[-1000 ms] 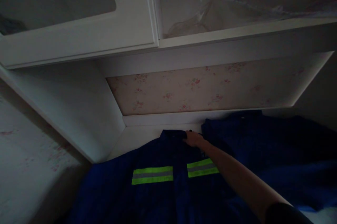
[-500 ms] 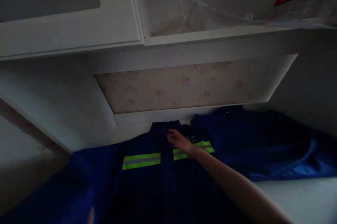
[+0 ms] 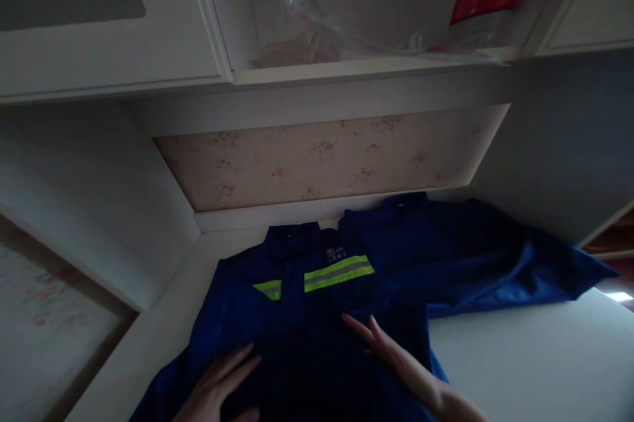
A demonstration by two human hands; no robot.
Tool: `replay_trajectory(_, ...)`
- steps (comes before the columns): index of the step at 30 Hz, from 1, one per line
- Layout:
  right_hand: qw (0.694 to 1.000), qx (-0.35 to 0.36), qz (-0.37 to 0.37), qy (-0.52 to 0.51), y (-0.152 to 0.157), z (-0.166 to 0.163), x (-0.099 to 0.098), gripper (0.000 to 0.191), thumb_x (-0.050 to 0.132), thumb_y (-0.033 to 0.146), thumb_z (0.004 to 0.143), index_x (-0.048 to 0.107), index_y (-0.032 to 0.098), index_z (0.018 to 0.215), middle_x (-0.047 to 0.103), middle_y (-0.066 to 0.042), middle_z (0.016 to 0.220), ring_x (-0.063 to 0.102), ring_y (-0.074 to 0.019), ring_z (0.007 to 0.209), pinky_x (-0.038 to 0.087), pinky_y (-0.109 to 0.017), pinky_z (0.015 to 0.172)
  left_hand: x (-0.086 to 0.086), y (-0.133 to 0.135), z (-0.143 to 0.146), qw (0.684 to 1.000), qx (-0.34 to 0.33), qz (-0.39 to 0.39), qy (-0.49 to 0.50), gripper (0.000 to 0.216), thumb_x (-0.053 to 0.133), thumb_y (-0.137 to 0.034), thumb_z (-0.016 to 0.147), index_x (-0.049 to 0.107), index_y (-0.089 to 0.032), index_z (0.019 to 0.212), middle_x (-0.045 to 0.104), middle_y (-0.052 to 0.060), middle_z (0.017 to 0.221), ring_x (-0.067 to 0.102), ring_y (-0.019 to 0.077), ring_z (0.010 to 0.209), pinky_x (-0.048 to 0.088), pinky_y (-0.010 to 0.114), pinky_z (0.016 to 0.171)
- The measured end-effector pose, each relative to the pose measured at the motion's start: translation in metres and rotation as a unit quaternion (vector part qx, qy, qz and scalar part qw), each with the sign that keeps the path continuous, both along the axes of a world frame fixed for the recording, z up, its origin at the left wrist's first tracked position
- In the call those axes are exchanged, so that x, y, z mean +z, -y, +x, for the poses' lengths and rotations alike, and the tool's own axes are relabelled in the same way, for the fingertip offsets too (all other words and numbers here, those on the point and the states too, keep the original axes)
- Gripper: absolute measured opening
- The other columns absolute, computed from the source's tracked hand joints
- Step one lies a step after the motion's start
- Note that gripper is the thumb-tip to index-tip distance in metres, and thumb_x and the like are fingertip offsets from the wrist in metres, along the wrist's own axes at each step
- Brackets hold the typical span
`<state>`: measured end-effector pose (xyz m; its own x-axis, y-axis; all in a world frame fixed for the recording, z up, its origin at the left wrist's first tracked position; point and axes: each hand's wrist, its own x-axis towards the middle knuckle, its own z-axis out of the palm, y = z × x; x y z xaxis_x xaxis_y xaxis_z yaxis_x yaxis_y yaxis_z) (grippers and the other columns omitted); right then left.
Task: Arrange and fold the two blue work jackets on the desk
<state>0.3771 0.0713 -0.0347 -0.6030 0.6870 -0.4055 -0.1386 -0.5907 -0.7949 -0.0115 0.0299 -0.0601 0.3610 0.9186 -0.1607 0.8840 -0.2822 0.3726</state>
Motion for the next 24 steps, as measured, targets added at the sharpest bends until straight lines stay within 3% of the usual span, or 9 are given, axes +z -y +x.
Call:
replay_trajectory(2,1.0,-0.008,-0.009,0.004,0.007,0.007,0.003,0.069,0.042,0.07,0.087,0.035,0.037,0.147,0.056,-0.003,0.139,0.044,-0.0242,0.135,0.031,-0.046,0.111,-0.001,-0.013,0.005,0.993,0.106,0.053,0.002,0.056,0.038,-0.057,0.093,0.037,-0.037,0.145,0.039,0.0,0.154,0.038,0.0226,0.14,0.035,0.045,0.115)
replay_trajectory(5,0.997,0.013,0.021,0.07,0.018,0.019,0.002,0.101,0.076,0.041,0.07,0.019,0.03,0.153,0.052,-0.008,0.142,0.05,-0.0253,0.129,0.035,-0.038,0.109,-0.012,-0.037,0.014,0.98,0.177,0.067,-0.065,0.063,0.03,-0.059,0.093,0.033,-0.029,0.148,0.029,0.003,0.158,0.028,0.0246,0.144,0.025,0.051,0.118)
replay_trajectory(7,0.991,0.027,0.052,0.121,0.022,0.027,0.0,0.108,0.078,0.028,0.062,0.021,0.027,0.153,0.051,-0.01,0.141,0.053,-0.0256,0.125,0.04,-0.034,0.104,-0.019,-0.05,0.019,0.974,0.184,0.058,-0.121,0.065,0.03,-0.059,0.093,0.032,-0.026,0.149,0.024,0.004,0.159,0.023,0.0275,0.146,0.019,0.057,0.118)
replay_trajectory(11,0.979,-0.004,0.091,0.185,0.021,0.043,0.0,0.088,0.071,0.034,0.068,0.035,0.028,0.148,0.061,-0.007,0.127,0.059,-0.0248,0.114,0.045,-0.035,0.097,-0.029,-0.067,0.019,0.965,0.178,0.071,-0.177,0.062,0.029,-0.053,0.094,0.032,-0.024,0.148,0.023,0.007,0.159,0.022,0.0282,0.146,0.016,0.058,0.117)
replay_trajectory(16,0.936,0.008,0.166,0.309,0.018,0.043,-0.01,0.08,0.067,0.029,0.065,0.048,0.021,0.142,0.06,-0.01,0.13,0.056,-0.0274,0.118,0.041,-0.035,0.103,-0.032,-0.079,0.007,0.964,0.14,0.093,-0.208,0.052,0.03,-0.04,0.094,0.043,-0.028,0.143,0.028,0.005,0.157,0.022,0.0297,0.146,0.018,0.06,0.116)
replay_trajectory(19,0.942,0.039,0.172,0.284,0.024,0.051,-0.024,0.079,0.07,0.028,0.062,0.053,0.027,0.139,0.061,-0.006,0.132,0.054,-0.0288,0.122,0.04,-0.036,0.106,-0.038,-0.081,-0.003,0.959,0.117,0.096,-0.239,0.052,0.033,-0.032,0.093,0.04,-0.028,0.144,0.025,0.005,0.158,0.022,0.0296,0.146,0.018,0.058,0.116)
replay_trajectory(21,0.962,-0.007,0.139,0.235,0.028,0.069,-0.031,0.069,0.072,0.042,0.065,0.059,0.031,0.132,0.065,-0.005,0.126,0.058,-0.0303,0.117,0.045,-0.039,0.101,-0.047,-0.081,-0.011,0.957,0.09,0.116,-0.25,0.055,0.033,-0.02,0.09,0.042,-0.033,0.142,0.025,0.003,0.158,0.022,0.0308,0.145,0.017,0.061,0.115)
replay_trajectory(23,0.955,-0.155,0.105,0.231,0.027,0.097,-0.032,0.06,0.07,0.06,0.066,0.067,0.03,0.118,0.069,-0.008,0.114,0.065,-0.0317,0.101,0.054,-0.042,0.087,-0.057,-0.08,-0.018,0.954,0.072,0.137,-0.255,0.063,0.032,-0.009,0.084,0.046,-0.039,0.139,0.027,0.001,0.158,0.022,0.0326,0.145,0.015,0.065,0.114)
replay_trajectory(24,0.93,-0.262,0.102,0.237,0.024,0.114,-0.029,0.057,0.068,0.064,0.066,0.069,0.029,0.111,0.069,-0.009,0.11,0.066,-0.0312,0.094,0.056,-0.042,0.08,-0.063,-0.08,-0.02,0.953,0.071,0.142,-0.258,0.067,0.033,-0.006,0.082,0.048,-0.041,0.137,0.028,0.0,0.157,0.021,0.0332,0.145,0.014,0.066,0.113)
